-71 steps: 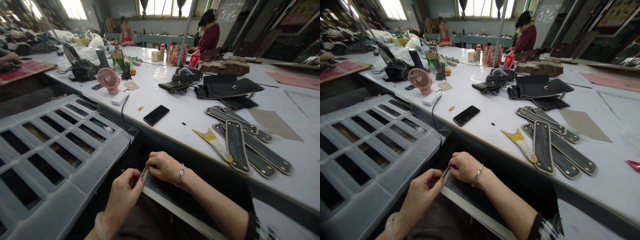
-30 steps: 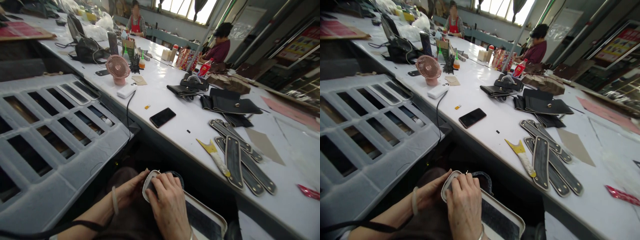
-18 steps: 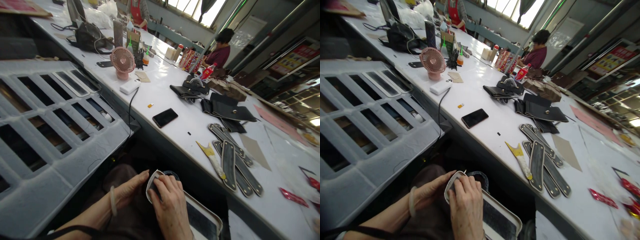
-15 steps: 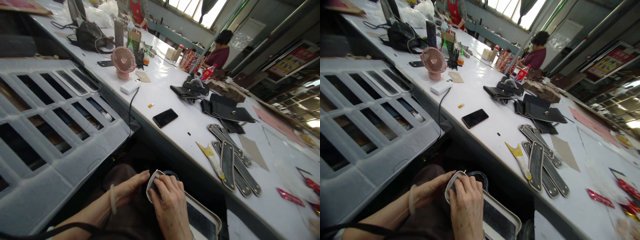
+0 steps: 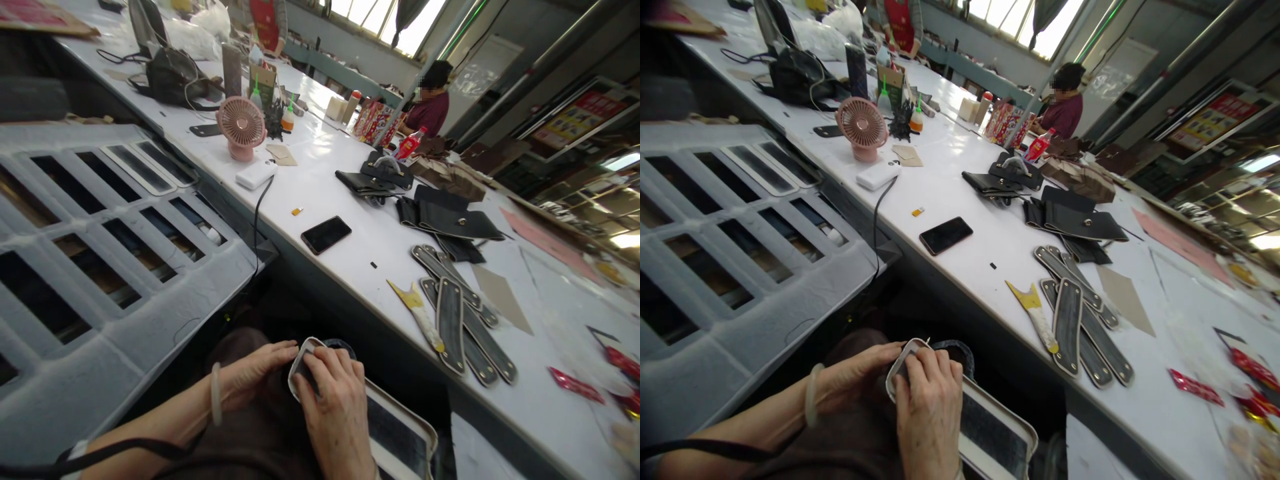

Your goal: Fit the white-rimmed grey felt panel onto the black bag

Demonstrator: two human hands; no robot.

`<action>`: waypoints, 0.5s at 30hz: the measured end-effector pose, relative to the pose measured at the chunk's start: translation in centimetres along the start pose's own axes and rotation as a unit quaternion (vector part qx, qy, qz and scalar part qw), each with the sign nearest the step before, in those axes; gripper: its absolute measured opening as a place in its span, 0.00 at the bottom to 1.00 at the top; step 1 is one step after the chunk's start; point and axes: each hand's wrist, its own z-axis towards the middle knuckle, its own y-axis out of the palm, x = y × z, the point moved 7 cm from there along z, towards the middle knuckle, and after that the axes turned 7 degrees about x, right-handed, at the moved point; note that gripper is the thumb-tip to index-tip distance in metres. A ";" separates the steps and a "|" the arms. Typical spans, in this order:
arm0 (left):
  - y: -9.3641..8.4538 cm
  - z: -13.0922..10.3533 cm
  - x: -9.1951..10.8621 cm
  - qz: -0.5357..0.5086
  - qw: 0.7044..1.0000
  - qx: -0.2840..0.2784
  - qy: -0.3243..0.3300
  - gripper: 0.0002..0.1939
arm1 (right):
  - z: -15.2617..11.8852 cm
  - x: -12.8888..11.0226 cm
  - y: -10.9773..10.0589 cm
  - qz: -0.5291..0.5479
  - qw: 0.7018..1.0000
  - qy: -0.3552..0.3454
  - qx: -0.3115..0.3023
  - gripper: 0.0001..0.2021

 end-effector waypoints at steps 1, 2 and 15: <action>0.0 -0.2 0.2 0.003 1.000 0.009 -0.015 0.27 | 0.0 0.0 0.0 0.004 1.000 0.002 0.003 0.10; 0.0 -0.3 0.4 0.006 0.999 0.017 -0.027 0.27 | 0.0 0.1 0.0 0.007 1.000 0.003 0.006 0.10; 0.7 -0.4 2.3 0.107 0.992 0.058 0.041 0.23 | -0.3 0.9 -0.1 0.048 0.998 0.031 0.037 0.12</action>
